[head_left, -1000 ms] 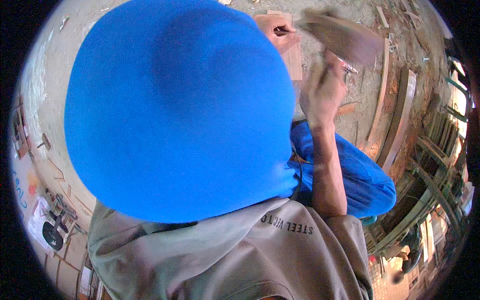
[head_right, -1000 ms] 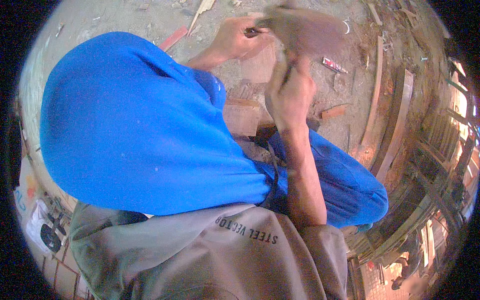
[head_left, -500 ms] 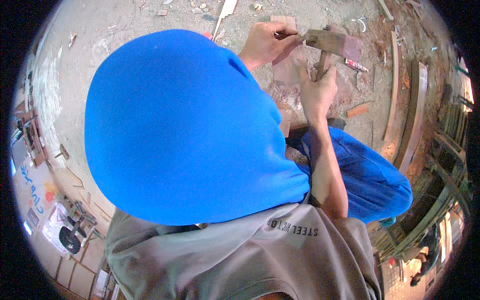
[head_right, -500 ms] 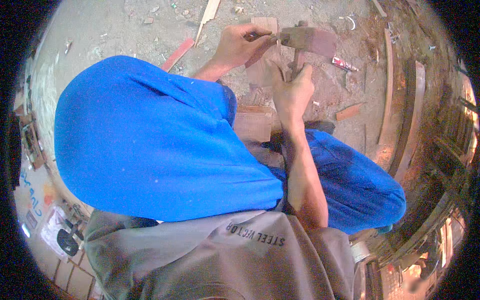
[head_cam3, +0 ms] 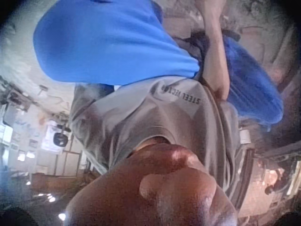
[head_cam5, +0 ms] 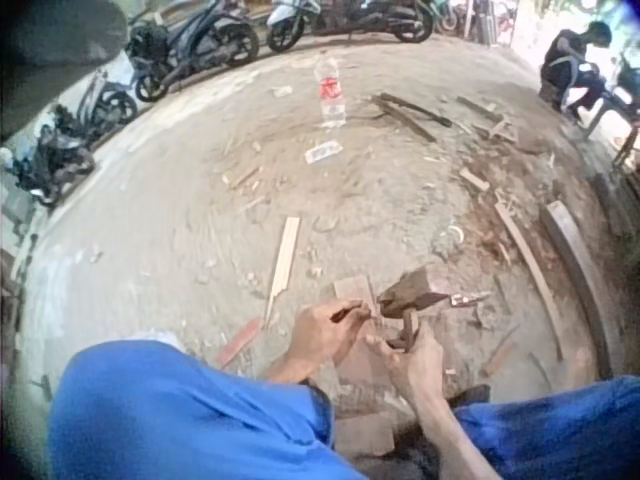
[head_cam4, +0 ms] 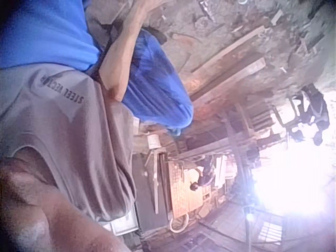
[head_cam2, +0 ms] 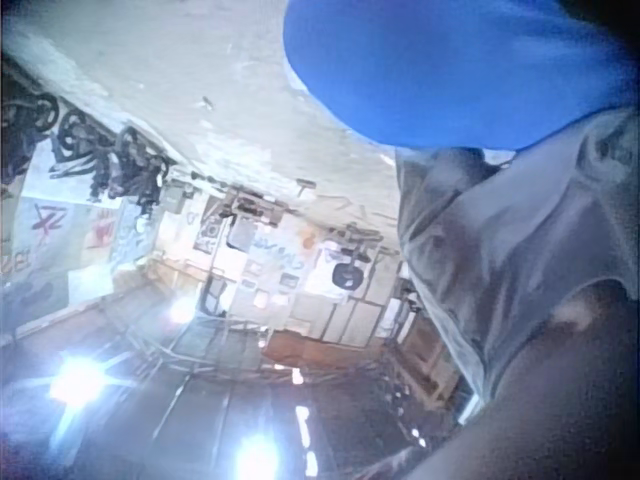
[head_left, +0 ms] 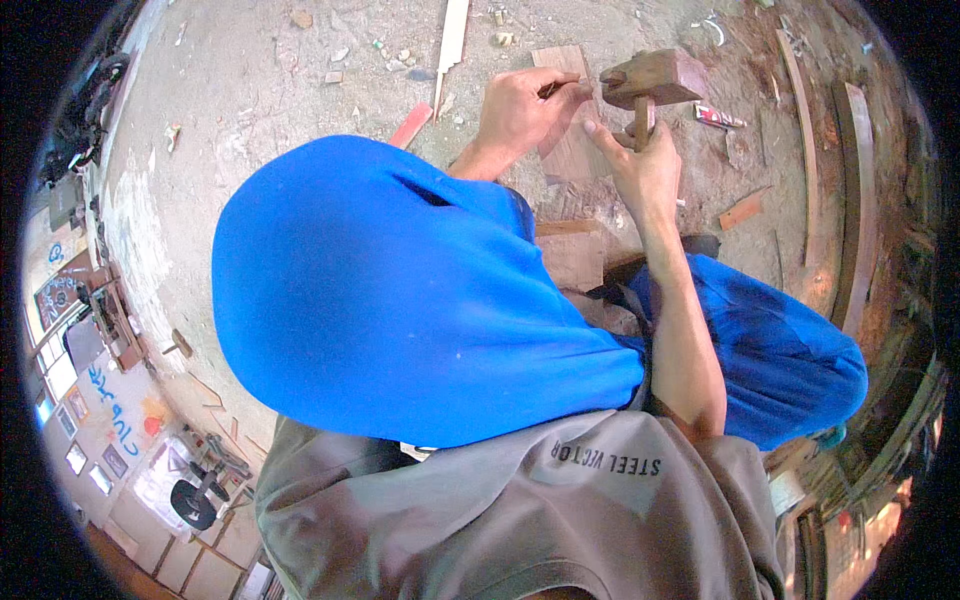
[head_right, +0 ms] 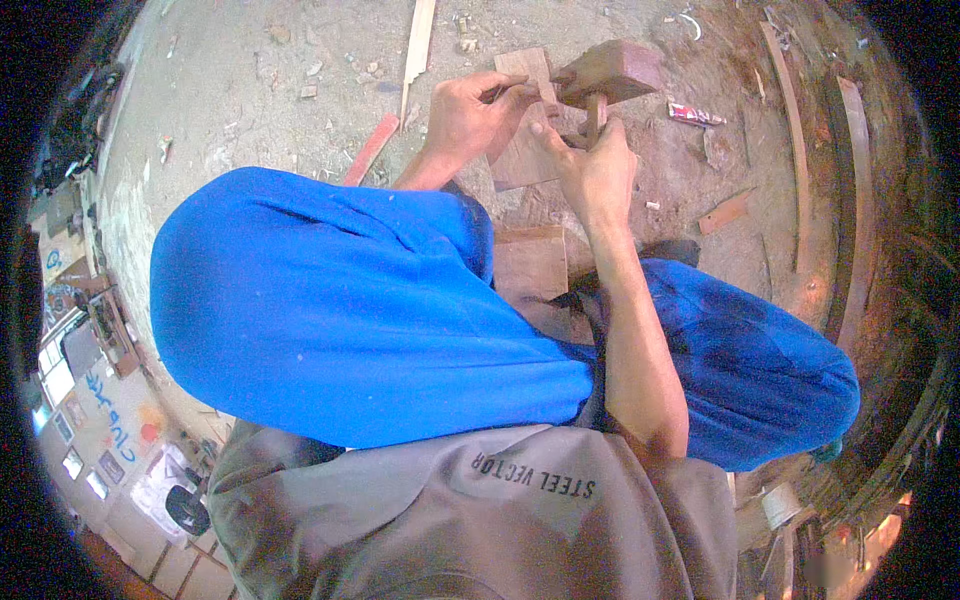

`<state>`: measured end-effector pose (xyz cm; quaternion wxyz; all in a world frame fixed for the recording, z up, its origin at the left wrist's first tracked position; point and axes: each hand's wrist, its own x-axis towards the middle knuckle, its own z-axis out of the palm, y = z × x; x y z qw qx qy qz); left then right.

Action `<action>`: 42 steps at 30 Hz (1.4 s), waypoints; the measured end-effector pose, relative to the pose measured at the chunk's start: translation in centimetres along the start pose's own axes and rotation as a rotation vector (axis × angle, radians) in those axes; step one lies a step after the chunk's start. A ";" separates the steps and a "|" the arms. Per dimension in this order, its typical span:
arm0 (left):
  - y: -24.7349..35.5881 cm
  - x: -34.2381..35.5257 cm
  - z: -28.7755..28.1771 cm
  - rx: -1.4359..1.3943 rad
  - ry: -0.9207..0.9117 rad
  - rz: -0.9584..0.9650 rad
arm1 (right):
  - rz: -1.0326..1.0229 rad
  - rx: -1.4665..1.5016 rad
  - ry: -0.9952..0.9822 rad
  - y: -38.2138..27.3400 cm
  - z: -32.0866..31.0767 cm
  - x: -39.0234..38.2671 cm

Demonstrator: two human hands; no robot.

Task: The person joins two pieces of wood by applying adhesive, aligning the pieces, and securing them by striking one piece with a wooden mallet.

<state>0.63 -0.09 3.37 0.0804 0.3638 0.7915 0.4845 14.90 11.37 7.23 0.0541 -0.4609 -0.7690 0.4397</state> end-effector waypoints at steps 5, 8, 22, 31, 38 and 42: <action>0.1 -0.2 -1.0 0.039 -0.148 -0.098 | -0.028 0.038 -0.009 0.2 0.6 -0.2; 0.0 -1.3 -1.0 0.068 -0.079 0.083 | -0.041 0.098 0.002 0.0 1.0 -0.3; -2.0 -2.5 0.4 -0.256 -0.009 -0.137 | -0.208 -0.003 0.103 -1.8 -1.4 -1.7; -0.9 -1.8 -0.1 -0.435 0.063 -0.135 | -0.486 -0.222 -0.018 -2.7 -3.0 -2.8; -0.5 -2.0 -0.5 -0.343 0.078 -0.246 | -0.659 0.047 0.243 -8.7 -4.6 -4.1; -1.5 -1.3 0.0 -0.383 0.000 -0.357 | -0.530 0.184 0.185 -5.7 -3.9 -3.5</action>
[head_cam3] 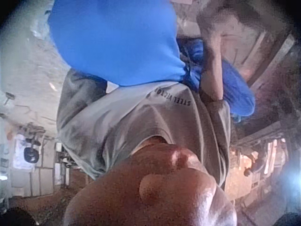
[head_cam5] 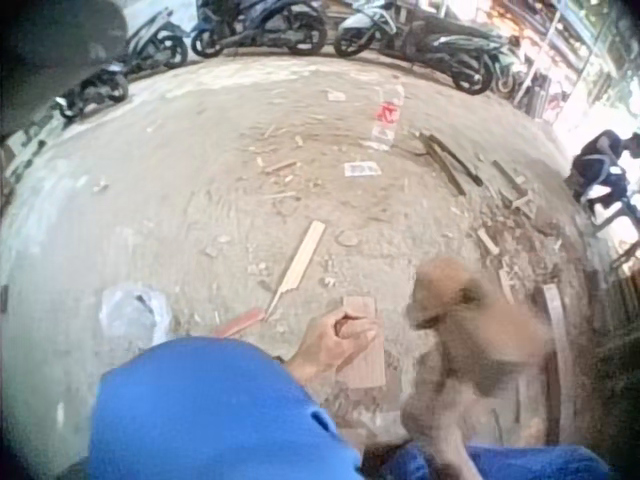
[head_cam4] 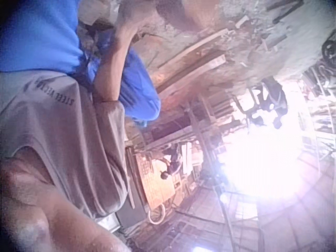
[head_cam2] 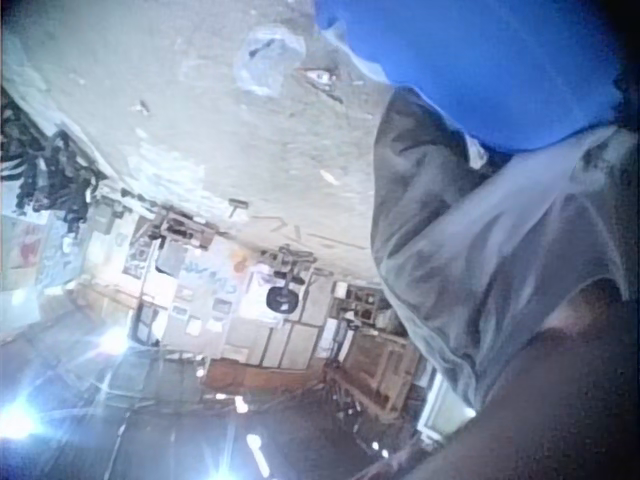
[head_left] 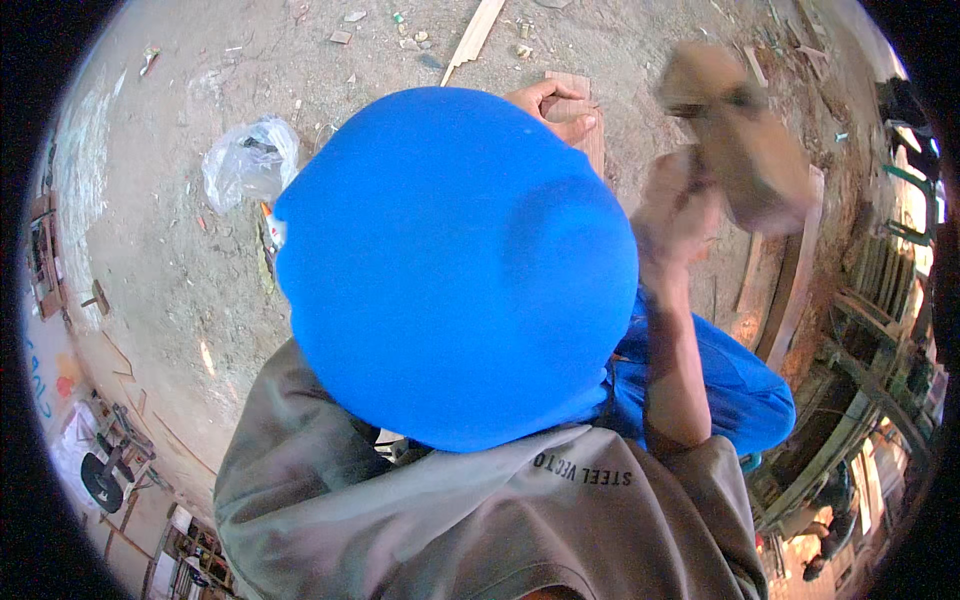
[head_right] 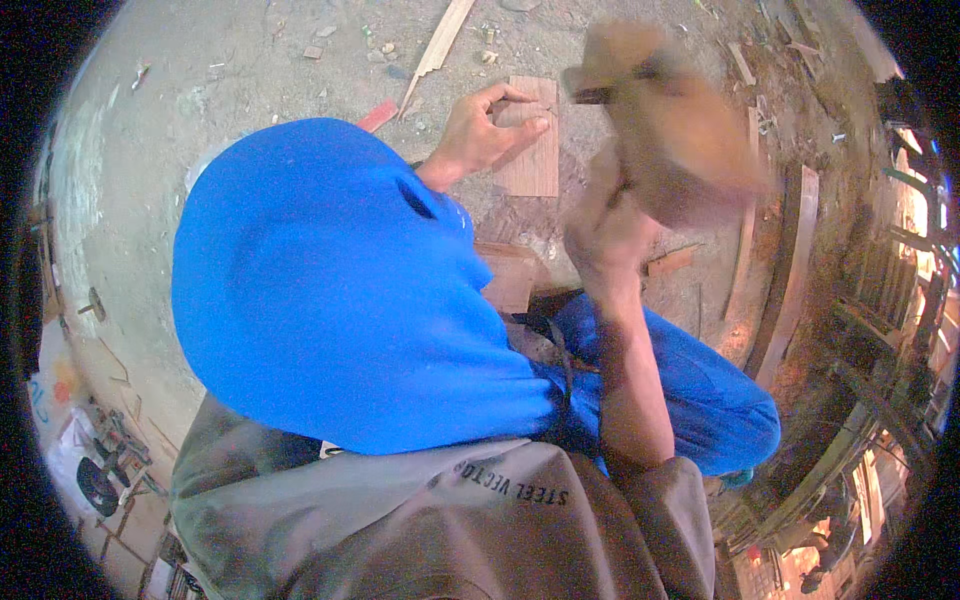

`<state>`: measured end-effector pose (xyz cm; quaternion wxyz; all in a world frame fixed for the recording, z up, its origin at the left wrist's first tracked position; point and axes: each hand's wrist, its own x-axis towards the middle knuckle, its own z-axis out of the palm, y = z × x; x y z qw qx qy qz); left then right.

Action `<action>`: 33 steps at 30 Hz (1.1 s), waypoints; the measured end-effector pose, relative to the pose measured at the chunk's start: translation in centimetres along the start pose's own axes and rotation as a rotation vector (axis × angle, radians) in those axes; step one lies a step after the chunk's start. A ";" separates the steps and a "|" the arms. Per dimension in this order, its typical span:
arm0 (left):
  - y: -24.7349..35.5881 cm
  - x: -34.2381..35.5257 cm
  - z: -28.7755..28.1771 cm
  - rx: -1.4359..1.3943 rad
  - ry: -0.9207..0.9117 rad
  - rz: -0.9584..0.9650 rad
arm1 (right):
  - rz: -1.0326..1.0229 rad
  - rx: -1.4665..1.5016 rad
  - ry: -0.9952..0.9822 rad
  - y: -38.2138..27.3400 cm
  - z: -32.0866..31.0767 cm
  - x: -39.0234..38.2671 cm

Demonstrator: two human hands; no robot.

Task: The person joins two pieces of wood by applying adhesive, aligning the pieces, and securing them by striking one piece with a wooden mallet.

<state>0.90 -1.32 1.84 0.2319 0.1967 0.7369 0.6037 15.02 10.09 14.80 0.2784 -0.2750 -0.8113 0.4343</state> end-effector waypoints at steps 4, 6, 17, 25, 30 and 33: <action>-1.7 0.3 -0.1 -0.244 0.001 0.243 | -0.033 -0.424 -0.301 1.6 1.6 1.0; -0.5 0.0 -0.5 -0.084 -0.025 0.068 | -0.052 -0.281 -0.155 -0.5 1.1 2.5; -0.2 0.0 -1.3 0.035 0.113 0.137 | -0.032 -0.166 -0.086 0.0 4.2 0.9; -1.6 0.8 -0.2 -0.211 0.073 0.230 | 0.083 -0.496 -0.381 0.6 2.9 1.2; 0.1 -0.1 -0.3 -0.126 0.066 0.098 | -0.055 -0.019 -0.008 -3.5 3.1 1.3; 0.0 0.3 -0.9 -0.054 0.063 0.181 | -0.050 -0.520 -0.312 -0.2 2.9 1.1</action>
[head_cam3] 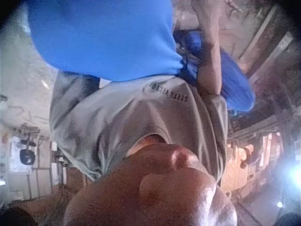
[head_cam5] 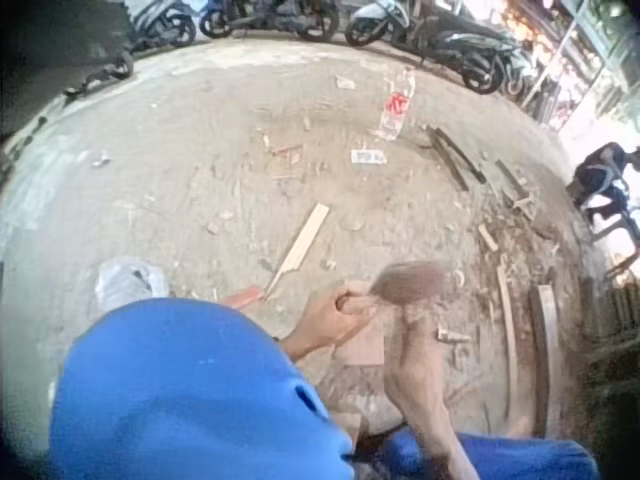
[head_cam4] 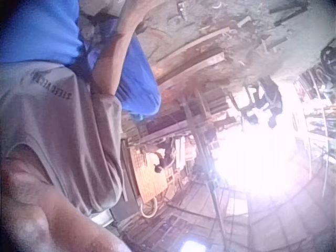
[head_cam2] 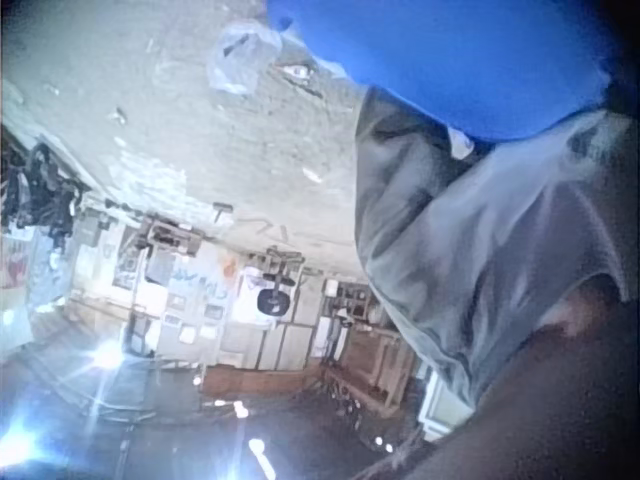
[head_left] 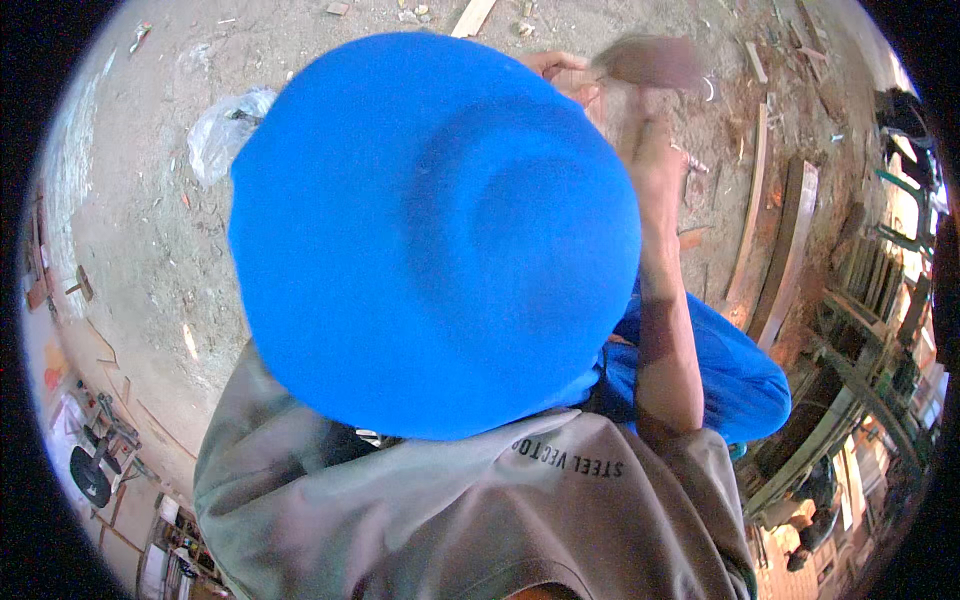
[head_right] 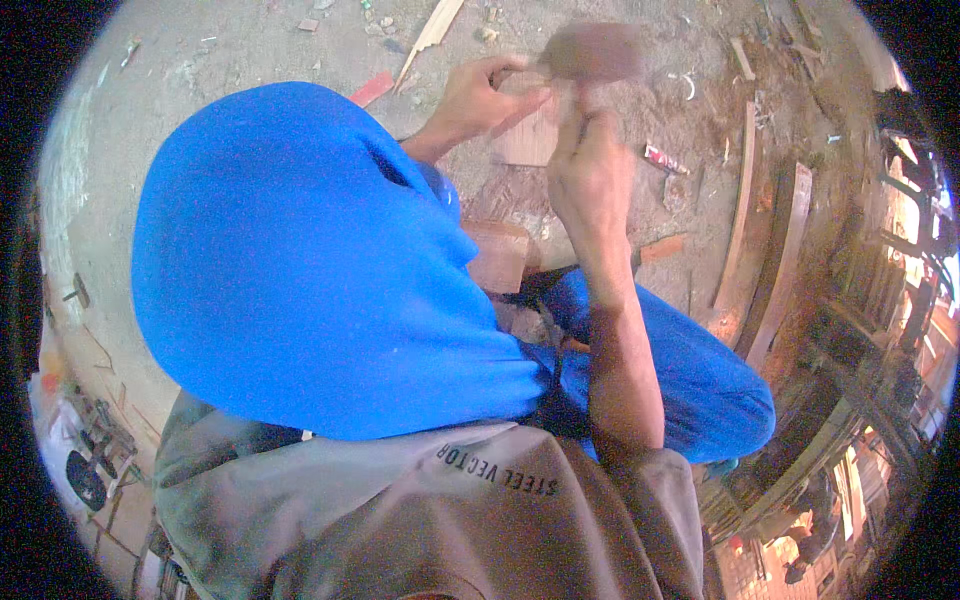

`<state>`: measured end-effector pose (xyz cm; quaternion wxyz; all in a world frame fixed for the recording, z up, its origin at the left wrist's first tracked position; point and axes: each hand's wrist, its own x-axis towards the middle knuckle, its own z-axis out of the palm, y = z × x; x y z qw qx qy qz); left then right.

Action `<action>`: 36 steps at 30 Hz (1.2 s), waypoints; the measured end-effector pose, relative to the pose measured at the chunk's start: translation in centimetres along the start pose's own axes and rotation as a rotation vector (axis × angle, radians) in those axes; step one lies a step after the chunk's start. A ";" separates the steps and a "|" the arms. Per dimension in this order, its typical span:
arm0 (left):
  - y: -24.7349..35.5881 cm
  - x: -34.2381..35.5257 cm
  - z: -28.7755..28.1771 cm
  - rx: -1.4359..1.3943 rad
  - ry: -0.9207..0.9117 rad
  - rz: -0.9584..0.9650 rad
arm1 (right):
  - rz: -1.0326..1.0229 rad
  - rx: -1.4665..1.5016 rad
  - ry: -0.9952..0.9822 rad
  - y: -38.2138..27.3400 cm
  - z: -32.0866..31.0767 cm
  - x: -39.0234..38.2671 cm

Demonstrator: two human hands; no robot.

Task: The person joins two pieces of wood by applying adhesive, aligning the pieces, and securing them by striking one piece with a wooden mallet.

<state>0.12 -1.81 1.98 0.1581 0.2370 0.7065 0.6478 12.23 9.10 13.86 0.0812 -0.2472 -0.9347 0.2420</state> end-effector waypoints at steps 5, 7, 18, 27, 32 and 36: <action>1.2 0.0 -0.1 0.245 -0.082 -0.193 | 0.103 0.125 0.037 -0.7 -1.7 1.1; 0.7 -0.1 0.3 -0.401 -0.057 -0.163 | 0.002 0.379 0.292 -2.7 -2.4 1.0; 1.2 0.0 0.4 -0.294 -0.090 -0.213 | -0.113 0.447 0.366 2.1 0.9 1.4; 1.5 0.9 0.3 -0.023 -0.099 -0.168 | 0.063 0.153 0.062 1.6 0.3 0.9; 0.3 0.5 0.2 0.240 -0.029 -0.043 | 0.162 0.208 0.093 -0.3 -1.0 2.2; 0.2 0.2 0.8 0.146 -0.040 -0.083 | 0.020 0.348 0.266 1.9 0.8 0.5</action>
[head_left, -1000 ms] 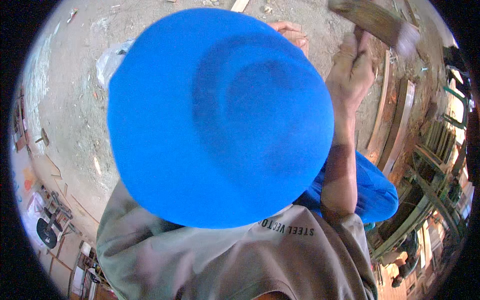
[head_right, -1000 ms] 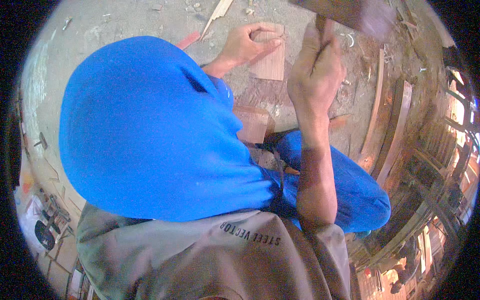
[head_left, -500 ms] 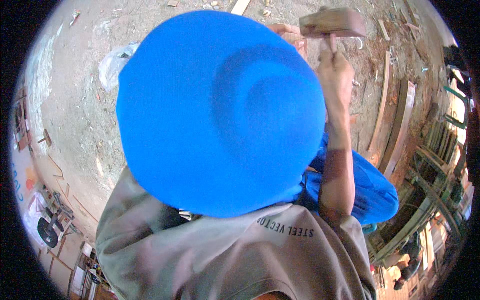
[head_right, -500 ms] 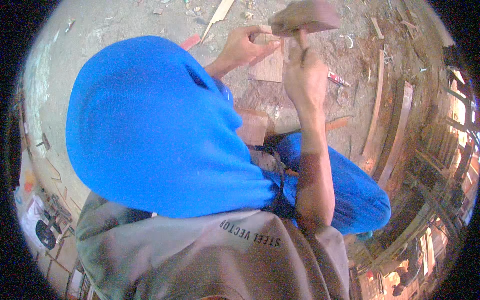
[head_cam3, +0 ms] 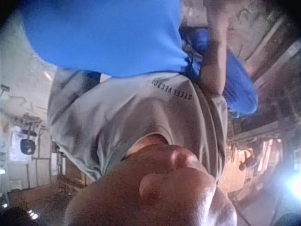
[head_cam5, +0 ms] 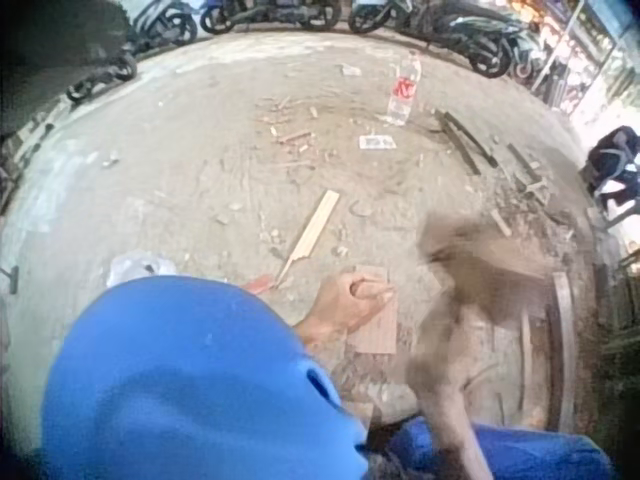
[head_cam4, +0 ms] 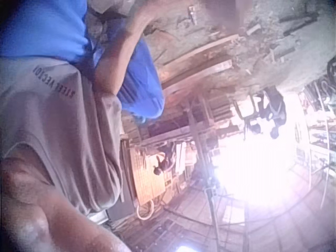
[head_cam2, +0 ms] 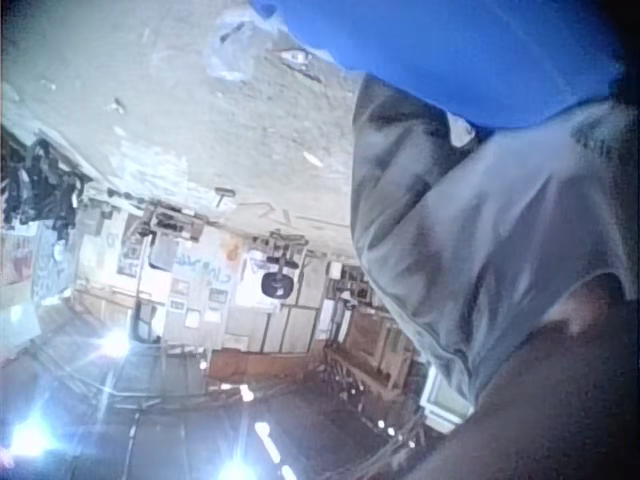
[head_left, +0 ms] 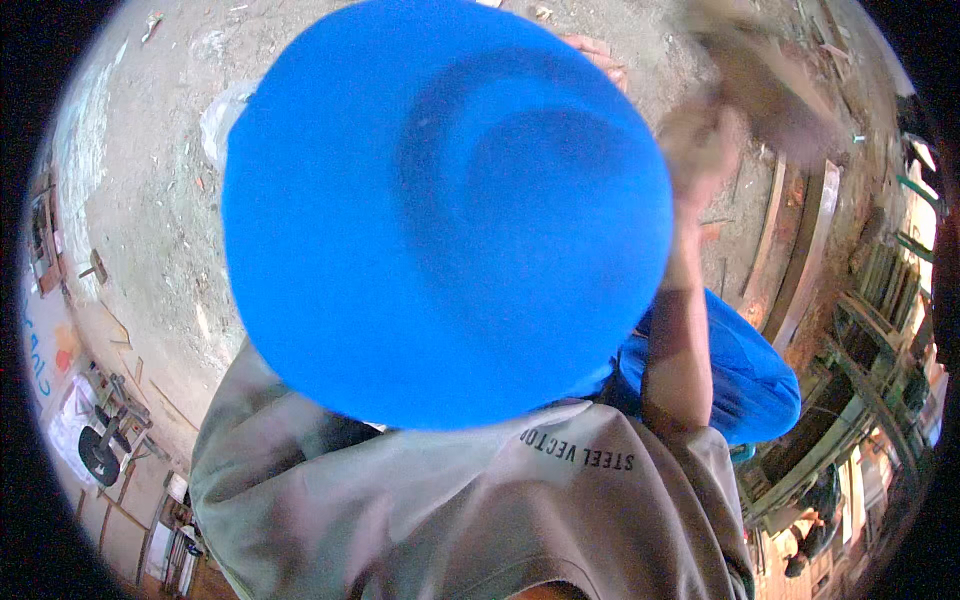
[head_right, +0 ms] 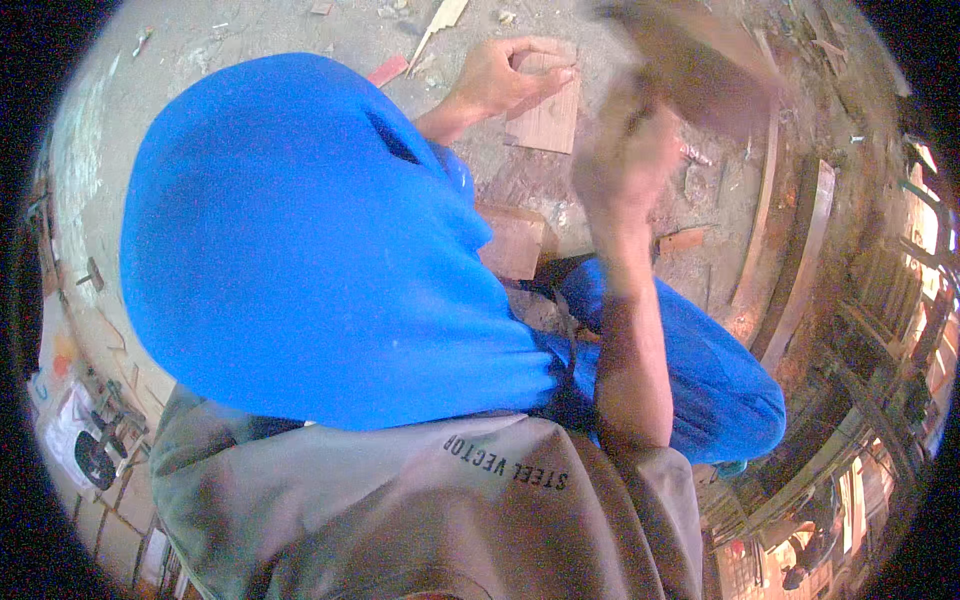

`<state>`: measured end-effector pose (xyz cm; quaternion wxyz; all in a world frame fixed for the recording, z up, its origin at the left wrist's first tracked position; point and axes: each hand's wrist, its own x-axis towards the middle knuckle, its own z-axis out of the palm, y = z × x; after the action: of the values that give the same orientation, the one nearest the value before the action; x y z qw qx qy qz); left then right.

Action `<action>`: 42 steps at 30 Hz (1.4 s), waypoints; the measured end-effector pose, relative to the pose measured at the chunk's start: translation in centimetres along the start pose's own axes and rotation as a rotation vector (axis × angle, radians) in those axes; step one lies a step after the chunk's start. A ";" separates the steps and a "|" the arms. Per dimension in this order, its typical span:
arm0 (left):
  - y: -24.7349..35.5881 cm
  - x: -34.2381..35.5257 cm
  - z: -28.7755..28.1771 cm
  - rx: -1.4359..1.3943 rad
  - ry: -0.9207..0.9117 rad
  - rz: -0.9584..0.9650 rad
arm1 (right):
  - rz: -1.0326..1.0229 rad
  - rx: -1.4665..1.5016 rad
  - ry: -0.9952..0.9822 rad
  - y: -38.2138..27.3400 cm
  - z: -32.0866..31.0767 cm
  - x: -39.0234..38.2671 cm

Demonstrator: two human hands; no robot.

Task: The person joins two pieces of wood by applying adhesive, aligning the pieces, and securing them by striking one piece with a wooden mallet.

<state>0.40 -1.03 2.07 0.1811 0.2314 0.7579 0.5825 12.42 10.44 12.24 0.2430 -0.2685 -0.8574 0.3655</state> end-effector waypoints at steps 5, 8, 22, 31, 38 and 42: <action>0.2 0.3 0.3 0.021 -0.017 -0.017 | 0.195 -0.194 -0.175 -1.8 -0.3 2.1; 0.0 0.3 -0.1 -0.054 -0.010 -0.013 | 0.229 0.003 -0.050 -2.4 -0.1 0.1; -2.2 1.8 0.3 0.027 0.101 -0.015 | 0.113 -0.288 -0.336 -3.2 -3.6 2.3; -3.1 0.8 0.6 0.105 0.093 -0.026 | 0.006 -0.348 -0.276 0.9 -0.5 0.7; -3.2 1.6 0.6 0.053 0.182 0.055 | 0.032 0.055 0.041 -0.4 -0.5 0.8; -9.2 3.3 -0.5 0.545 0.273 0.522 | 0.058 -0.275 -0.307 -2.8 0.3 1.9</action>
<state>-3.91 -1.57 -6.73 -0.1434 0.3763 0.8174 0.4119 10.07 9.86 14.64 0.0599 -0.2647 -0.9182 0.2886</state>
